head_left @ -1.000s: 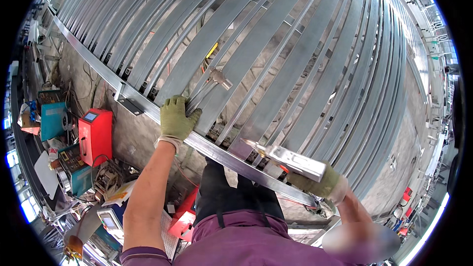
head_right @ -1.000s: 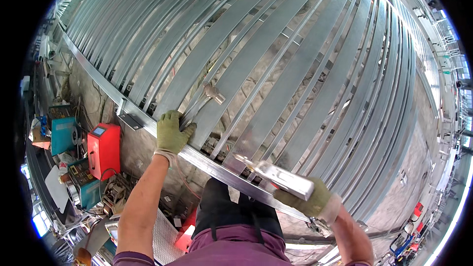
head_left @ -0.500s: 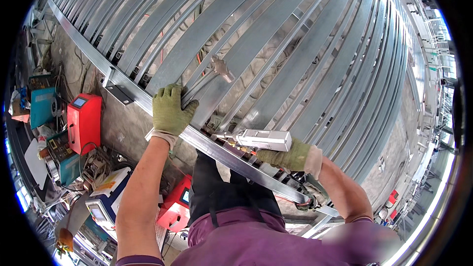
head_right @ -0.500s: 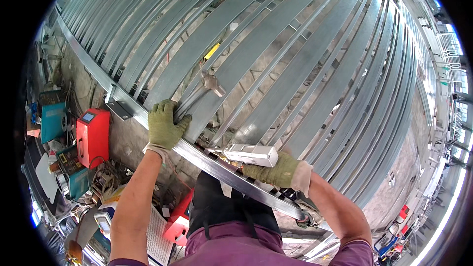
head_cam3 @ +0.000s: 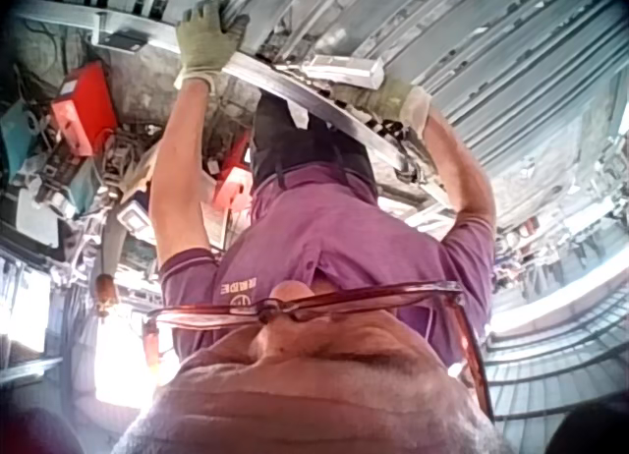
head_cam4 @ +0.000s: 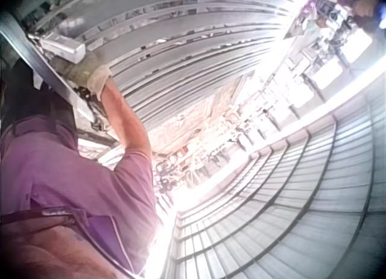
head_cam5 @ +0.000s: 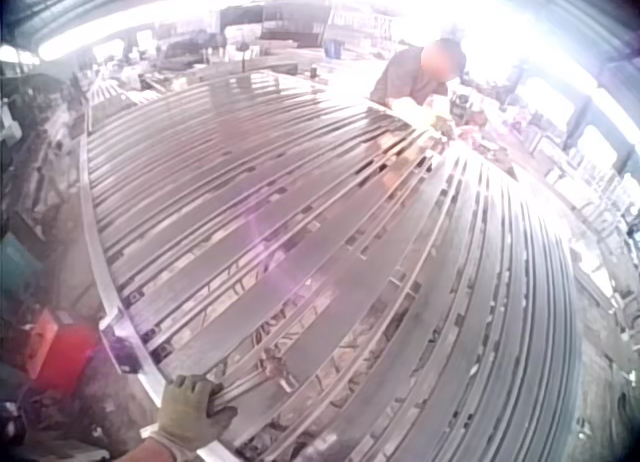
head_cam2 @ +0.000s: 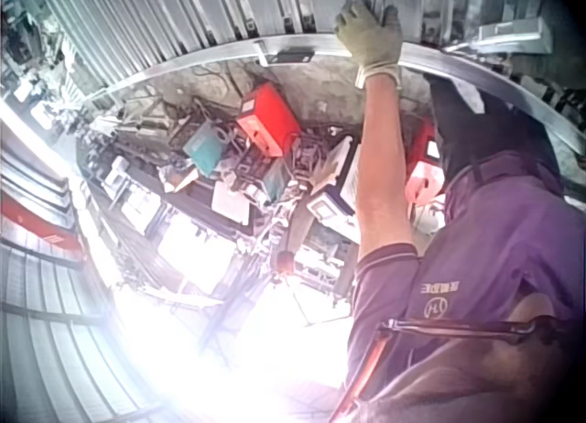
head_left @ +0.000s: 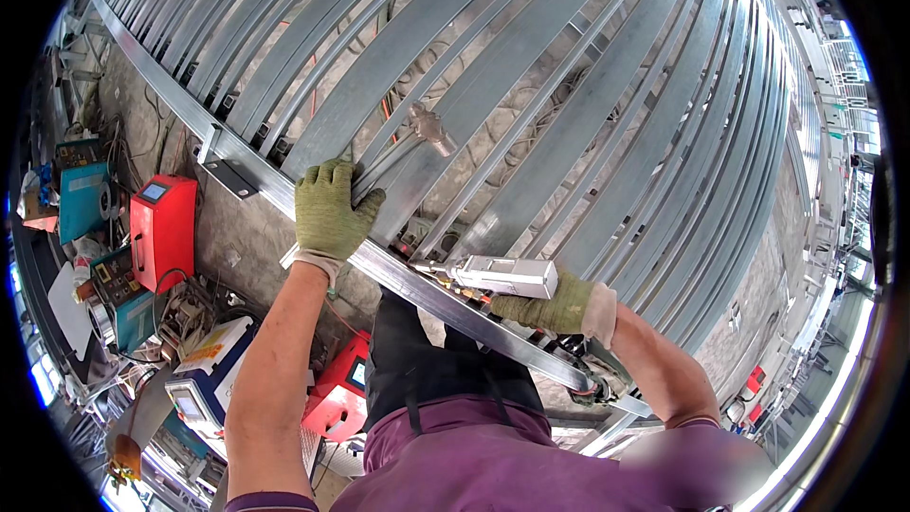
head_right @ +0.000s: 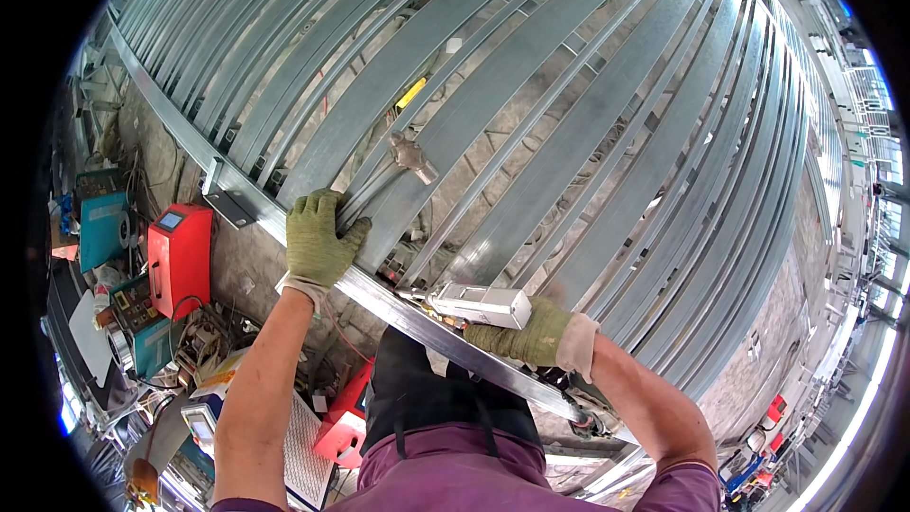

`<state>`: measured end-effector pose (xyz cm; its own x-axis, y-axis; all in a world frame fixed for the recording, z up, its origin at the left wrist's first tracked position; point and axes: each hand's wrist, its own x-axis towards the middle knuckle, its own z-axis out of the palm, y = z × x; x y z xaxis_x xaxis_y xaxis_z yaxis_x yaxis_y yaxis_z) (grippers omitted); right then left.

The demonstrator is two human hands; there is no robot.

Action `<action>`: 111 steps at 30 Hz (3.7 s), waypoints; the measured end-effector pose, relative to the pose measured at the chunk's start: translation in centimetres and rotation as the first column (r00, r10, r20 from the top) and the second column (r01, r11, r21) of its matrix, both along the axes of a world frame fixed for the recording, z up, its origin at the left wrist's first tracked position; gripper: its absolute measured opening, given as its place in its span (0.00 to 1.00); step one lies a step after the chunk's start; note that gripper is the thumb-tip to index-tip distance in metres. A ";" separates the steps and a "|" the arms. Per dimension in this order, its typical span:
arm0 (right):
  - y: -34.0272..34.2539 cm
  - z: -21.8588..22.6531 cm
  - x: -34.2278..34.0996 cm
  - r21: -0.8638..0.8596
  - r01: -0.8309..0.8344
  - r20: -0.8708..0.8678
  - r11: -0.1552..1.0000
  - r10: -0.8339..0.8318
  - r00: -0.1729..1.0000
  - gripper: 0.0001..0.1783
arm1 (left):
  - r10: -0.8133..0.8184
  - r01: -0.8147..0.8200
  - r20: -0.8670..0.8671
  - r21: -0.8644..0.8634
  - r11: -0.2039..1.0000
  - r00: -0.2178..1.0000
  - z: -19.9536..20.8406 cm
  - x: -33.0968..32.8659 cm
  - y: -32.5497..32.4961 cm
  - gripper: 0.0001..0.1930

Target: The person welds metal bars to a curved metal frame using a handheld welding torch. They repeatedly position the bars, weld them in place, and adjust their grip while working on the structure.

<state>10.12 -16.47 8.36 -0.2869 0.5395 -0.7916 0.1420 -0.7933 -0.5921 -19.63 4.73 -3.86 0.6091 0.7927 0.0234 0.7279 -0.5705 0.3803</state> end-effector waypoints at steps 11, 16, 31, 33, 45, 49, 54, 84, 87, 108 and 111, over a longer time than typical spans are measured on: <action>0.3 0.8 -0.3 -0.050 -0.037 0.051 0.998 0.040 0.998 0.36 | -0.009 0.009 0.000 0.006 1.000 1.000 -0.1 0.0 0.1 0.30; -0.3 0.4 -0.2 -0.060 -0.031 0.050 0.998 0.034 0.998 0.36 | -0.001 0.001 0.019 -0.002 1.000 1.000 -0.4 0.0 0.2 0.29; -0.8 0.1 0.2 -0.105 -0.044 0.044 0.994 0.049 0.998 0.39 | -0.014 0.014 0.019 0.023 1.000 1.000 -0.2 0.0 0.1 0.29; -0.9 0.1 0.2 -0.060 -0.027 0.036 0.998 0.029 0.999 0.40 | -0.015 0.015 0.006 0.028 1.000 1.000 -0.4 -0.1 0.2 0.28; -1.7 -0.6 0.1 0.012 -0.003 0.035 1.000 0.002 0.999 0.40 | 0.012 -0.016 -0.072 -0.055 0.998 0.997 -0.3 -0.1 0.3 0.30; -1.6 0.0 0.2 -0.014 -0.001 0.008 1.000 0.001 1.000 0.40 | -0.012 0.012 -0.002 0.002 1.000 1.000 -0.2 -0.1 0.2 0.31; -1.2 0.5 0.3 -0.072 -0.034 0.012 0.997 0.035 0.999 0.40 | -0.020 0.020 0.000 0.013 1.000 1.000 -0.3 -0.1 0.3 0.31; -9.1 0.6 -1.8 0.166 0.105 0.174 0.980 -0.134 0.976 0.37 | 0.112 -0.140 -0.108 -0.306 0.942 0.988 2.6 3.3 -0.6 0.17; -6.9 2.8 -1.7 0.038 0.135 0.173 0.990 -0.140 0.975 0.36 | 0.073 -0.122 -0.150 -0.353 0.928 0.986 3.3 3.6 -0.3 0.17; 3.6 -1.2 -3.4 -0.002 0.158 -0.033 0.987 -0.158 0.987 0.38 | -0.218 0.019 -0.209 -0.679 0.734 0.953 4.1 7.5 8.0 0.25; 3.5 -0.9 -3.0 0.104 0.079 0.056 0.992 -0.085 0.995 0.36 | -0.227 0.016 -0.223 -0.678 0.735 0.948 3.5 7.6 7.7 0.25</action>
<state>7.15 -12.97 7.49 -0.1920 0.6373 -0.7463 0.1171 -0.7401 -0.6622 -12.01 12.41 -0.31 0.5976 0.4596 -0.6570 0.8018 -0.3412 0.4906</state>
